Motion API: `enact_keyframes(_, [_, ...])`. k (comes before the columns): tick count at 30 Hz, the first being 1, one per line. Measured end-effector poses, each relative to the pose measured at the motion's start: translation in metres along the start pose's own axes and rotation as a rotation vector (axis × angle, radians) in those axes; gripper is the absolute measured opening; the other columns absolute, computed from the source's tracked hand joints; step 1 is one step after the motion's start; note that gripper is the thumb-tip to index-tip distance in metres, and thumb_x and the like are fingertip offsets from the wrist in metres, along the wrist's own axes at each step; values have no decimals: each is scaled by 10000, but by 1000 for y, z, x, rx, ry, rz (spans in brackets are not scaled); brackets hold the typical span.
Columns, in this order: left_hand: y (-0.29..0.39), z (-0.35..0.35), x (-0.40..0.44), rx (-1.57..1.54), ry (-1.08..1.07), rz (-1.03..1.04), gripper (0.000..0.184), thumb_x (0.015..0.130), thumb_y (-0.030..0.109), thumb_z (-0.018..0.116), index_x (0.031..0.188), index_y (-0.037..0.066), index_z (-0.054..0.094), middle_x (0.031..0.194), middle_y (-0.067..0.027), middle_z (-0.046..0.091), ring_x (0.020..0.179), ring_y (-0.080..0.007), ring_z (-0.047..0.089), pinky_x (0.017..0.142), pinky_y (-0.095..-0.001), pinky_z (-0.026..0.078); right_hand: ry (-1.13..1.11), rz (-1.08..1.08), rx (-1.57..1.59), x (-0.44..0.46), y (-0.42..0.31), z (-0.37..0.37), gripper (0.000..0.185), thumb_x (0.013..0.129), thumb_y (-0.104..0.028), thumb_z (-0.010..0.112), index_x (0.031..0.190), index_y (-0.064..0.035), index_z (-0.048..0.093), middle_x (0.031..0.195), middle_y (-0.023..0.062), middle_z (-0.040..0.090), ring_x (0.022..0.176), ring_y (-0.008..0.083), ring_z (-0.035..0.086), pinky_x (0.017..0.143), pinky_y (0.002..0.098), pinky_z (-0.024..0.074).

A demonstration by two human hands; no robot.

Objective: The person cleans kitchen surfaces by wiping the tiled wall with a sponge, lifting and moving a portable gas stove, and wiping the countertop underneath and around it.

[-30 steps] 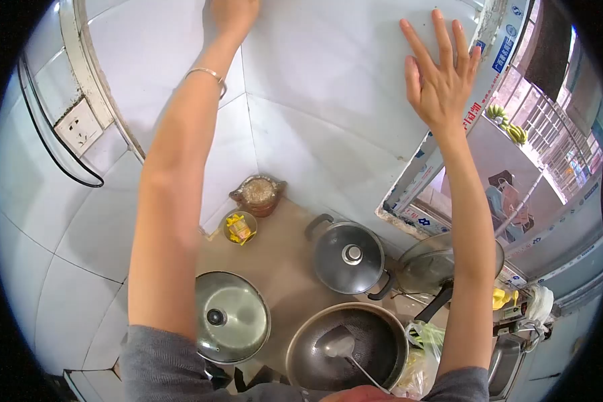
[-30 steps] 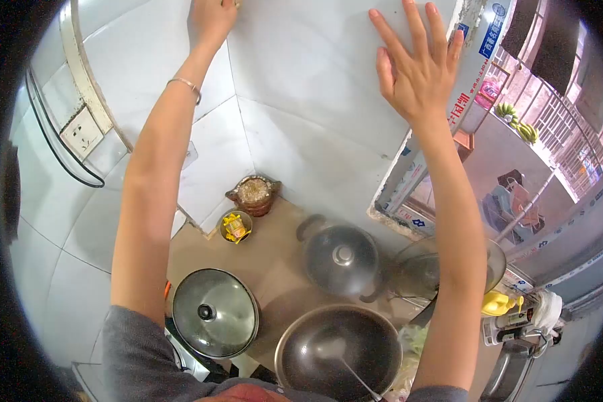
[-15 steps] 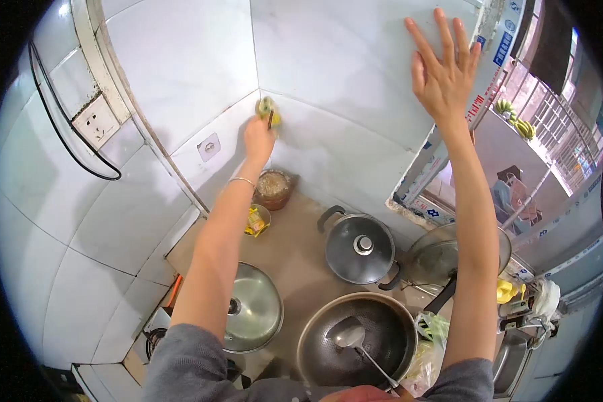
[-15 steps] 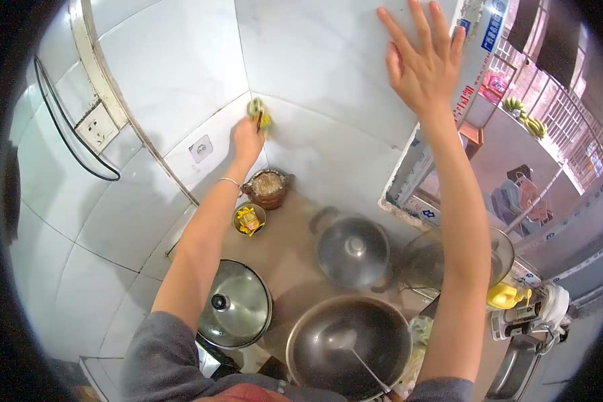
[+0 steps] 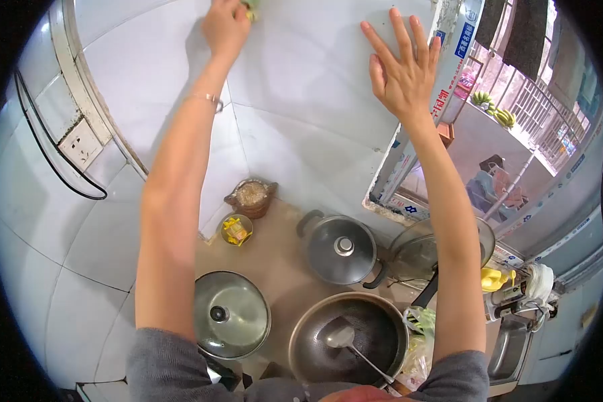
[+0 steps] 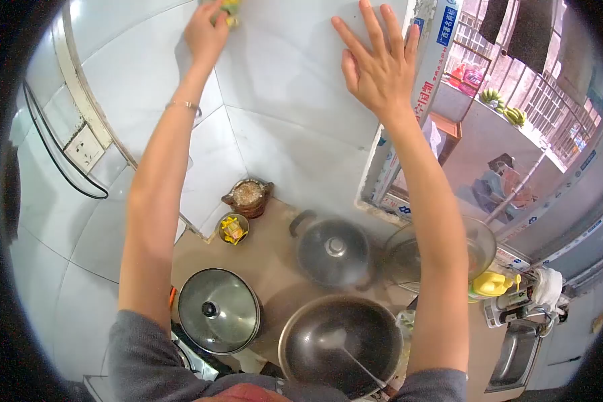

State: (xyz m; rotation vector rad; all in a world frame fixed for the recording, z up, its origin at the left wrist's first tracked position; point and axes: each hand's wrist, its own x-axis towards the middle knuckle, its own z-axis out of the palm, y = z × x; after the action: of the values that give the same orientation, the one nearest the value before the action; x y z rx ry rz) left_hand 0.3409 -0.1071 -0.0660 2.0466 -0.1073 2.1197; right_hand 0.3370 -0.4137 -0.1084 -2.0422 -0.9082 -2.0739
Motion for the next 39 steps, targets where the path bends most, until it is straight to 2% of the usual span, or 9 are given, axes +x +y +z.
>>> enact_keyframes(2, [21, -7, -37, -146, -124, 90, 302, 753, 80, 572, 1015, 188, 676, 926, -30, 638, 817, -290, 571, 678, -388, 485, -10, 17, -22, 3, 2, 0, 490, 813, -216, 530, 1273, -384, 543, 1463, -9, 353, 1376, 223, 241, 1122, 467, 72])
enact_keyframes(11, [14, -47, -238, -190, -456, 42, 278, 674, -54, 574, 910, 64, 663, 1014, -62, 598, 886, -291, 555, 755, -364, 482, -44, 33, -15, -2, 9, 5, 507, 826, -213, 518, 1303, -383, 507, 1467, -6, 347, 1375, 228, 240, 1121, 473, 61])
enact_keyframes(13, [7, -41, -239, -328, -375, -250, 255, 676, -66, 576, 903, 22, 654, 975, -78, 603, 859, -272, 566, 744, -351, 476, -50, 14, -25, -5, 9, 6, 500, 804, -263, 541, 1291, -373, 510, 1469, -6, 334, 1376, 236, 240, 1101, 527, 134])
enact_keyframes(19, [-3, -24, -202, -315, -268, -641, 330, 707, -11, 632, 1032, 31, 666, 928, -110, 622, 790, -241, 586, 722, -317, 465, -7, 48, 56, -10, 12, 8, 519, 816, -265, 545, 1317, -382, 482, 1472, 33, 317, 1373, 244, 238, 1117, 528, 58])
enact_keyframes(25, [60, 0, -42, -309, -118, -127, 330, 777, 80, 652, 1107, 67, 660, 988, -61, 636, 805, -194, 581, 773, -289, 464, 110, 116, 216, -14, 15, 6, 518, 821, -291, 582, 1324, -360, 480, 1436, 92, 313, 1341, 286, 272, 1109, 534, 106])
enact_keyframes(29, [141, 6, 12, -458, -34, 41, 251, 746, 30, 566, 979, 47, 655, 998, -127, 640, 801, -350, 601, 732, -419, 489, 261, 97, 512, -9, 17, 12, 411, 841, -298, 577, 1251, -263, 554, 1361, 125, 383, 1260, 323, 346, 1063, 500, 224])
enact_keyframes(33, [192, -17, -15, -295, -159, 245, 253, 731, 10, 541, 900, 138, 679, 1017, -44, 639, 898, -340, 580, 729, -385, 503, 335, 176, 712, -15, 16, 9, 423, 911, -222, 420, 1305, -94, 505, 1423, 192, 340, 1343, 344, 254, 1091, 467, 186])
enact_keyframes(36, [178, -24, -36, -246, -497, 346, 305, 787, 6, 511, 1071, 31, 618, 1164, -151, 578, 1099, -362, 523, 878, -375, 495, 528, 402, 658, -17, 3, -25, 409, 951, -222, 396, 1315, -55, 474, 1347, 217, 391, 1270, 346, 333, 1045, 440, 248])
enact_keyframes(39, [145, -29, -100, -124, -461, 458, 331, 689, 35, 611, 977, 171, 701, 924, -33, 629, 756, -280, 593, 678, -375, 502, 308, 471, 418, -28, -15, -36, 358, 931, -220, 468, 1255, -85, 537, 1223, 195, 486, 1153, 337, 445, 964, 435, 349])
